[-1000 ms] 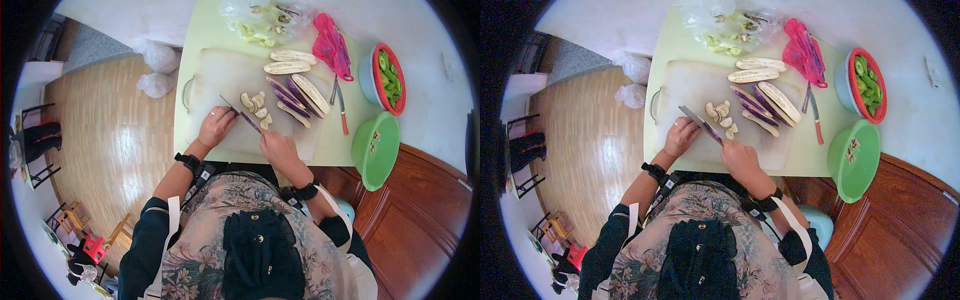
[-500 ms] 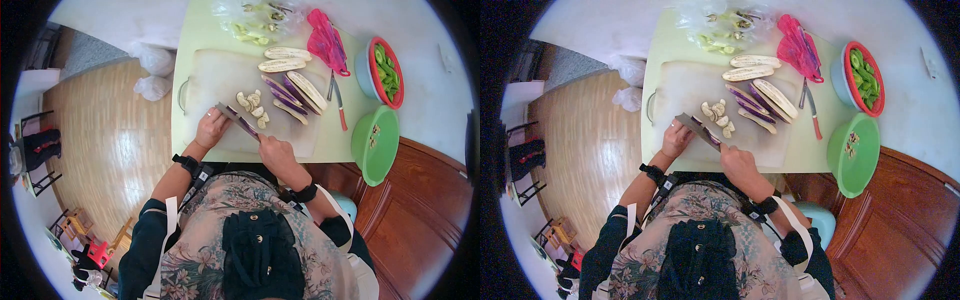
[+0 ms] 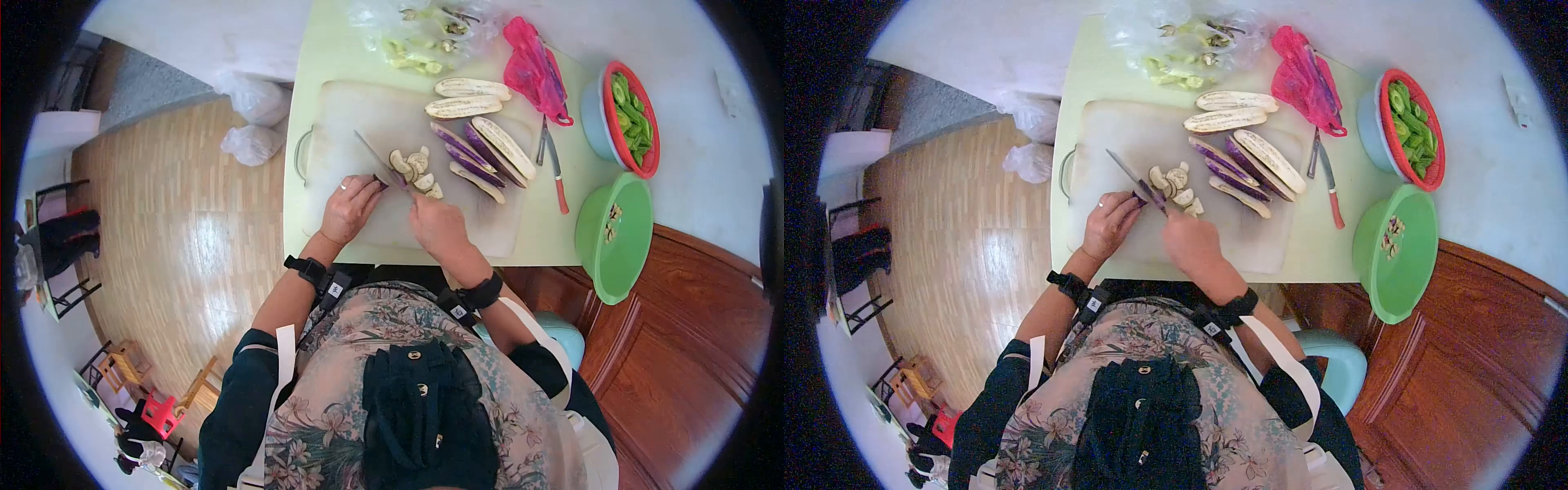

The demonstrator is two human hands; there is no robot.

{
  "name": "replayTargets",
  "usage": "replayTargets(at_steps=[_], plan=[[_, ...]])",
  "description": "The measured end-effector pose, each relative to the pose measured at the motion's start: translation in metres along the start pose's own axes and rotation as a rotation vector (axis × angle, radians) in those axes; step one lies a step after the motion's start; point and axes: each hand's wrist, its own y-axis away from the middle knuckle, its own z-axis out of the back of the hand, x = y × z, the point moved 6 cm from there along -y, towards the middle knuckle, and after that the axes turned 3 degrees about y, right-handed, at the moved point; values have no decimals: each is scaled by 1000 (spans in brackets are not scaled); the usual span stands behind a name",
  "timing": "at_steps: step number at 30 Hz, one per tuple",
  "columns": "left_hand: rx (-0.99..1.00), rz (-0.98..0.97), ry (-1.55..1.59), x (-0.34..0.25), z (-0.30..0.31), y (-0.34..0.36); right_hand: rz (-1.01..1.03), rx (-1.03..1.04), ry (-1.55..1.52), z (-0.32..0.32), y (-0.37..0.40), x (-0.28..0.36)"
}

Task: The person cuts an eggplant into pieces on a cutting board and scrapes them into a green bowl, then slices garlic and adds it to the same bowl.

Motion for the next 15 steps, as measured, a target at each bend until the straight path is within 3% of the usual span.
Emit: replayTargets(at_steps=[6, 15], plan=[[-11, -14, 2, -3, 3, 0, 33, 85, 20, 25, 30, 1], [28, -34, -66, -3, 4, 1, 139, 48, 118, 29, 50, 6]])
